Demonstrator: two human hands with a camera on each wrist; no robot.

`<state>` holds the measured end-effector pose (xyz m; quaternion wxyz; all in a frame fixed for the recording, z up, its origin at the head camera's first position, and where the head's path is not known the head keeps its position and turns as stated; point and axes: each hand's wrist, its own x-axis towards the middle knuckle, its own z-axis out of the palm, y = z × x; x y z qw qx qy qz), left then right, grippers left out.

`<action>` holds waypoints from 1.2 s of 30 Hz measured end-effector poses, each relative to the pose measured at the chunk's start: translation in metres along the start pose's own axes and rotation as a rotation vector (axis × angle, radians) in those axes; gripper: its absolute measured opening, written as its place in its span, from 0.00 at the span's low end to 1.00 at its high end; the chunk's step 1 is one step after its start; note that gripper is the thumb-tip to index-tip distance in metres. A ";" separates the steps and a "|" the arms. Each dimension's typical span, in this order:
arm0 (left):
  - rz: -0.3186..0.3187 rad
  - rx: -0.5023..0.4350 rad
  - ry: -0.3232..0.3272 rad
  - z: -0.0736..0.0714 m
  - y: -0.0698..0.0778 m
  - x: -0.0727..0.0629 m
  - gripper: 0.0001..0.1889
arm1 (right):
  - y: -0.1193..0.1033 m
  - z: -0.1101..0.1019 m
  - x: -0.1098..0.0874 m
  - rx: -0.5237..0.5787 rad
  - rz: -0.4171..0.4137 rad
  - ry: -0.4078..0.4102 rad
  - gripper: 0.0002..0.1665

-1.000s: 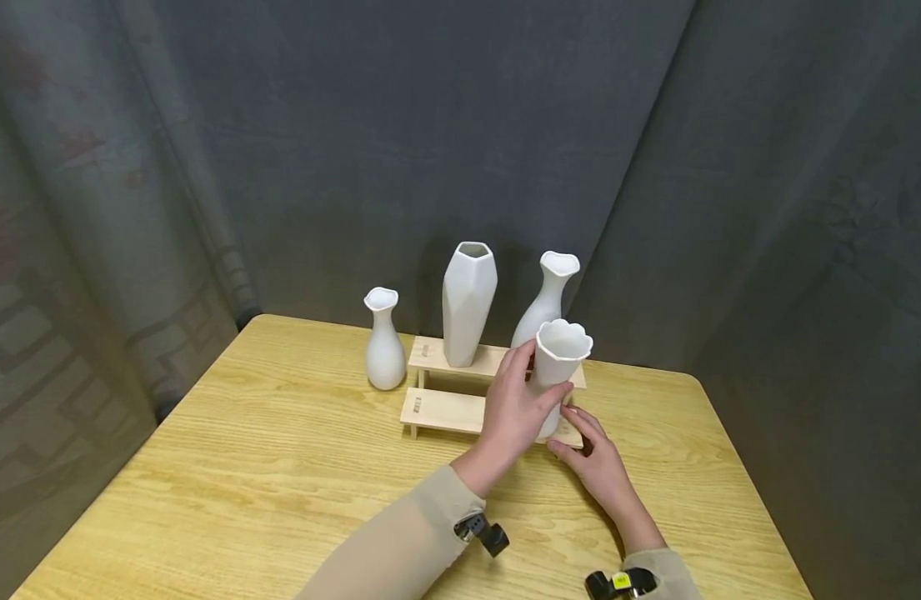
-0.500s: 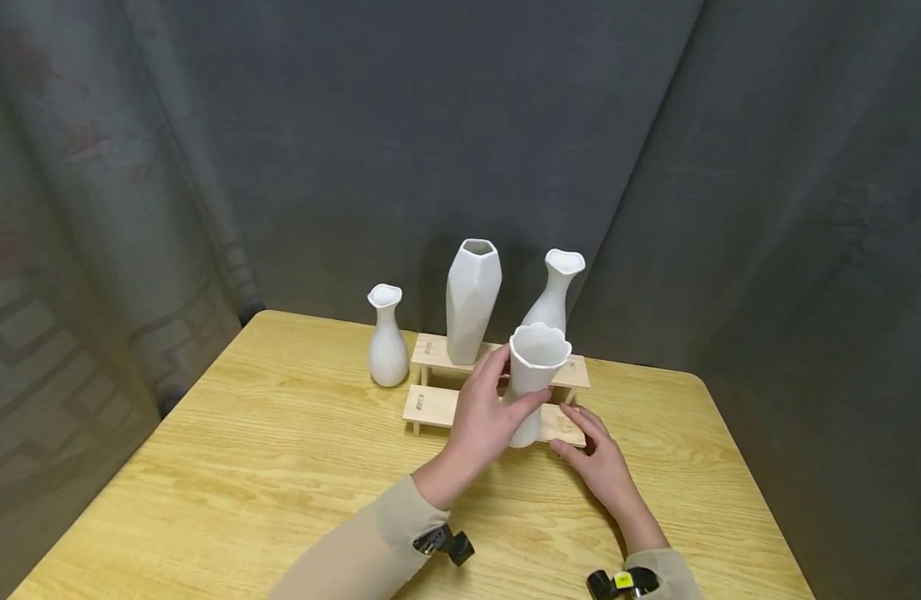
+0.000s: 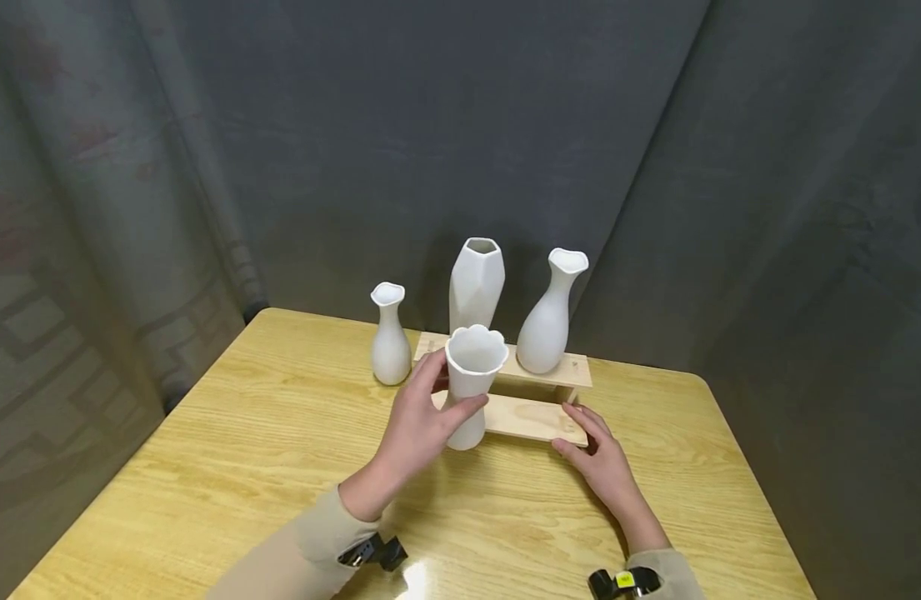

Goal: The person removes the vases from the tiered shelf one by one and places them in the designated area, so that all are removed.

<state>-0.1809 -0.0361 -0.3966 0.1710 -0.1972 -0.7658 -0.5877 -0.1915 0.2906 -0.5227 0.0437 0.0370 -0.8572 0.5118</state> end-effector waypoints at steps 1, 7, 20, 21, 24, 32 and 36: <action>0.008 0.005 0.009 -0.005 -0.001 0.000 0.36 | 0.000 0.000 0.000 0.003 0.000 0.002 0.43; 0.000 0.077 0.056 -0.036 -0.013 -0.001 0.38 | 0.000 -0.002 0.001 0.002 0.002 0.003 0.43; -0.124 0.142 0.134 -0.091 -0.039 -0.002 0.35 | 0.000 -0.002 0.001 0.001 -0.001 -0.005 0.43; -0.125 0.150 0.140 -0.094 -0.040 -0.002 0.35 | 0.000 -0.002 0.000 0.000 0.000 -0.006 0.43; -0.122 0.172 0.162 -0.103 -0.045 0.001 0.35 | -0.001 -0.002 0.000 0.001 0.001 -0.005 0.43; -0.115 0.228 0.244 -0.121 -0.066 0.015 0.33 | -0.001 -0.002 -0.001 0.009 0.006 -0.005 0.43; -0.120 0.243 0.272 -0.126 -0.080 0.023 0.32 | 0.000 -0.001 -0.001 0.001 0.003 0.000 0.43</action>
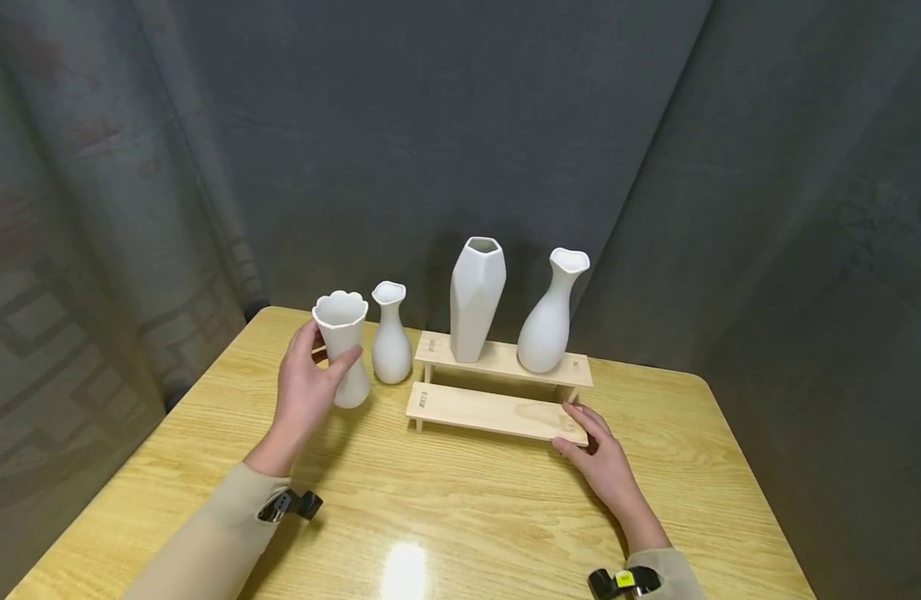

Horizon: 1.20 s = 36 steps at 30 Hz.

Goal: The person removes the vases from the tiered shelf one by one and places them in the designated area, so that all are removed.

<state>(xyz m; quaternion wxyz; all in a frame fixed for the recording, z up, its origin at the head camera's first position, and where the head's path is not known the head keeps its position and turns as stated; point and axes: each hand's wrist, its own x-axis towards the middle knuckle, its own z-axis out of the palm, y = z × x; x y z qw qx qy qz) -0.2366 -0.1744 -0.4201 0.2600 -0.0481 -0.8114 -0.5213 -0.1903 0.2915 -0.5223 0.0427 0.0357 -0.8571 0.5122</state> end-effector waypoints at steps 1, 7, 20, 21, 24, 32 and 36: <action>0.000 -0.003 0.007 0.000 -0.003 0.003 0.32 | 0.000 0.000 0.000 -0.002 0.000 0.001 0.43; -0.014 -0.012 0.033 0.004 -0.022 0.020 0.30 | 0.000 0.000 -0.001 -0.010 0.004 0.001 0.43; -0.051 -0.005 0.035 0.016 -0.049 0.054 0.33 | 0.001 0.000 -0.001 0.006 -0.005 0.000 0.42; -0.053 -0.004 0.038 0.017 -0.051 0.055 0.33 | 0.001 0.000 -0.001 0.003 -0.005 0.000 0.42; -0.055 -0.010 0.047 0.019 -0.056 0.059 0.33 | 0.001 0.001 -0.001 -0.003 0.000 0.000 0.43; -0.073 -0.012 0.043 0.023 -0.068 0.061 0.34 | -0.001 0.002 -0.003 -0.010 0.020 -0.005 0.44; -0.058 -0.024 0.032 0.025 -0.069 0.064 0.34 | -0.002 0.001 -0.003 -0.004 0.013 0.000 0.44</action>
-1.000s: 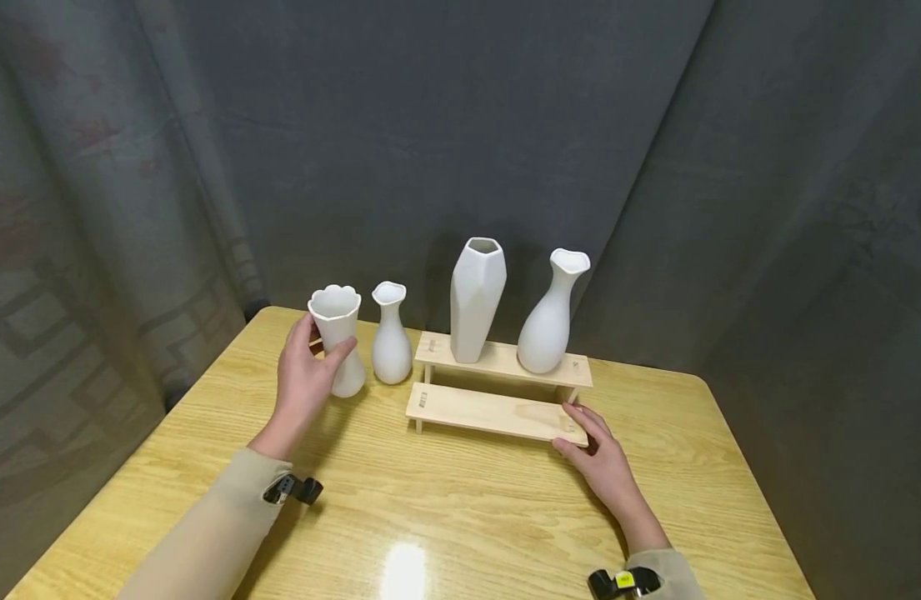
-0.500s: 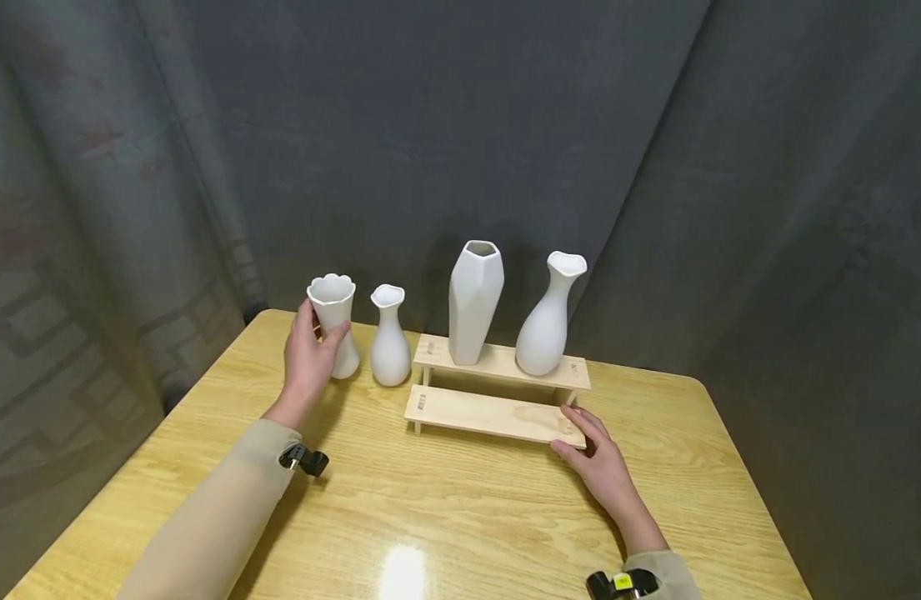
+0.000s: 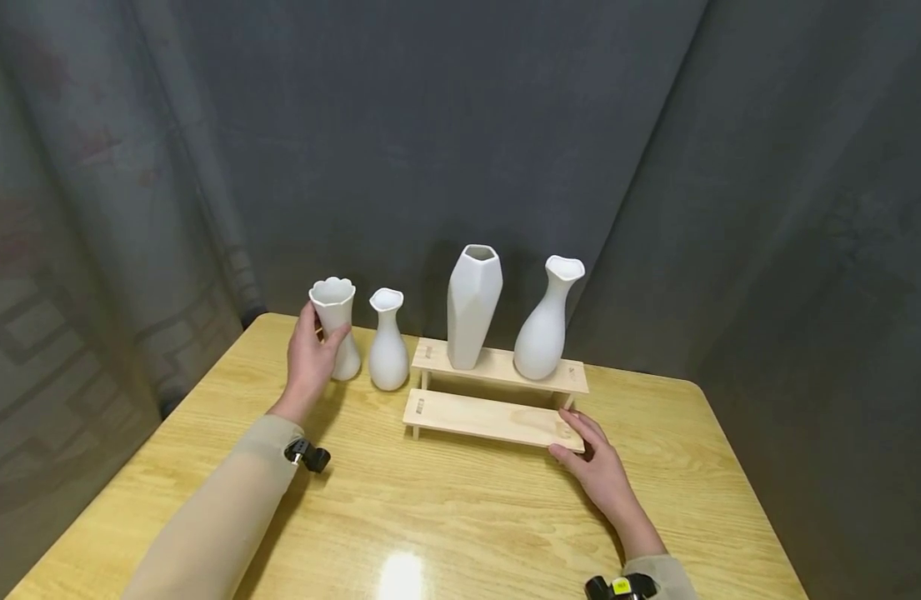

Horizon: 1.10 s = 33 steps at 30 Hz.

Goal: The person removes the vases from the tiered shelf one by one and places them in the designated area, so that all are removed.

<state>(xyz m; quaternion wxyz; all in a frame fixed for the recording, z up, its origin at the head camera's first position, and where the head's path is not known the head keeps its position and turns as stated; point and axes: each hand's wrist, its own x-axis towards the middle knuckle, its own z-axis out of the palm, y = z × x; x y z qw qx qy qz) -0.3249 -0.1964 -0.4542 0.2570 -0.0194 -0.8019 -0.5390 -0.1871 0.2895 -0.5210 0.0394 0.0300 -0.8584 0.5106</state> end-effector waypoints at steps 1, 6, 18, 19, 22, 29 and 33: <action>0.005 0.000 -0.004 0.000 0.000 0.001 0.34 | 0.000 0.000 0.000 0.002 -0.002 0.002 0.44; 0.006 0.021 -0.015 0.000 0.000 0.004 0.34 | -0.001 -0.001 0.002 -0.004 -0.006 0.003 0.44; 0.007 0.059 0.005 0.005 -0.002 0.006 0.35 | -0.001 -0.003 0.004 -0.007 -0.002 0.004 0.44; 0.005 0.060 0.006 0.005 -0.001 0.006 0.35 | -0.001 -0.002 0.004 -0.007 -0.002 0.004 0.44; 0.011 0.057 0.004 0.005 -0.002 0.006 0.36 | -0.001 -0.002 0.004 -0.009 -0.004 0.006 0.43; -0.021 0.065 0.050 0.002 -0.003 -0.006 0.48 | -0.001 -0.001 0.003 -0.012 -0.011 0.005 0.43; -0.011 0.084 0.124 -0.004 0.011 -0.013 0.52 | -0.002 -0.002 0.004 -0.007 -0.022 0.007 0.43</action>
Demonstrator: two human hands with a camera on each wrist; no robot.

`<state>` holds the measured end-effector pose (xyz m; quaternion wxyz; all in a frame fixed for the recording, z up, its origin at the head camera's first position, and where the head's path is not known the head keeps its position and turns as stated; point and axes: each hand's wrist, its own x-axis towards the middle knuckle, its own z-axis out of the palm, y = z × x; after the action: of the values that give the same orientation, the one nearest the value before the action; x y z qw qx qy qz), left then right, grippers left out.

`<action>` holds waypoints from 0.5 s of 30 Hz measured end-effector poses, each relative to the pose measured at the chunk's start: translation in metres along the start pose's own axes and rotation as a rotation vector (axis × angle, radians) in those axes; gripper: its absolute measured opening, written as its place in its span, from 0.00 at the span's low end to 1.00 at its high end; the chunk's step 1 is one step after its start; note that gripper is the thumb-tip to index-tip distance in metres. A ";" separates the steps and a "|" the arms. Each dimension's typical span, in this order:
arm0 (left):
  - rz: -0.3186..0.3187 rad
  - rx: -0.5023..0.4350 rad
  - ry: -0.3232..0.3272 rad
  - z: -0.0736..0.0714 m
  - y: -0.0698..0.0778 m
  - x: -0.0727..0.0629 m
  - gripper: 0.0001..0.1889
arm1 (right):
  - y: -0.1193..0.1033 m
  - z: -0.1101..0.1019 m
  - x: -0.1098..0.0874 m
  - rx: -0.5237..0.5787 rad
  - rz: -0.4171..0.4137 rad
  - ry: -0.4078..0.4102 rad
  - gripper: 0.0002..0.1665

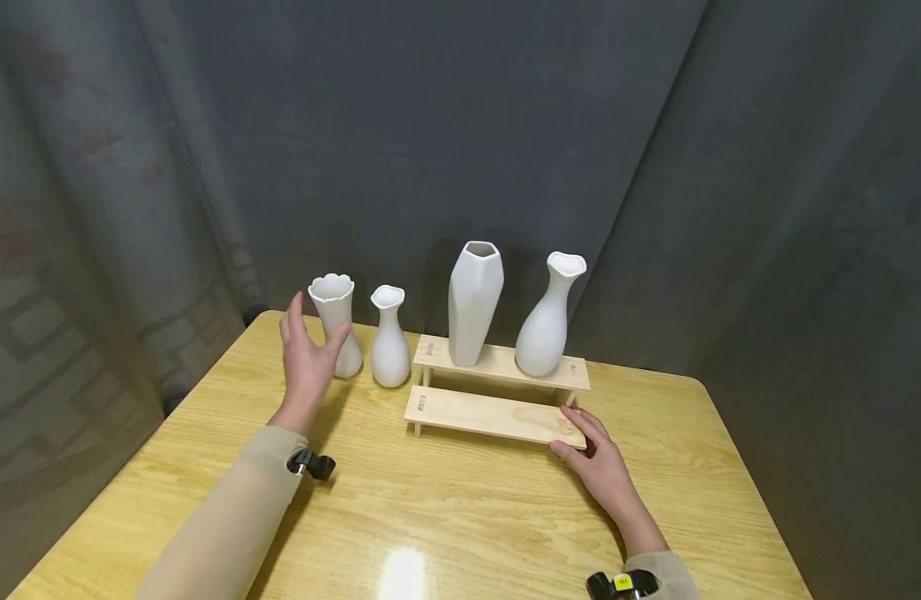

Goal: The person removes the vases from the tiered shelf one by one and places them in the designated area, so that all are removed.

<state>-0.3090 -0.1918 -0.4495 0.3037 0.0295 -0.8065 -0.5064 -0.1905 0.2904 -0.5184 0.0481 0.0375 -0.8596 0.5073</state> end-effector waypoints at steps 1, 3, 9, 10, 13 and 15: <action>0.011 0.000 0.017 -0.002 0.004 -0.001 0.52 | 0.000 0.000 0.000 0.000 -0.003 0.001 0.42; 0.039 -0.004 0.048 -0.006 0.013 -0.004 0.52 | 0.000 -0.001 0.001 0.000 -0.008 0.000 0.42; 0.127 -0.035 0.097 -0.009 0.042 -0.013 0.50 | 0.001 -0.001 0.001 -0.011 -0.005 0.001 0.43; 0.144 -0.040 0.100 -0.008 0.048 -0.015 0.50 | 0.001 -0.001 0.001 -0.012 -0.004 0.001 0.43; 0.202 -0.052 0.105 -0.005 0.063 -0.022 0.49 | 0.001 -0.001 0.001 -0.015 -0.002 0.002 0.43; 0.243 -0.063 0.109 -0.003 0.072 -0.026 0.49 | 0.001 0.000 0.001 -0.015 -0.002 0.003 0.43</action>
<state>-0.2679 -0.1497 -0.4005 0.4067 -0.0505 -0.7702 -0.4887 -0.1919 0.2912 -0.5191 0.0502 0.0374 -0.8634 0.5006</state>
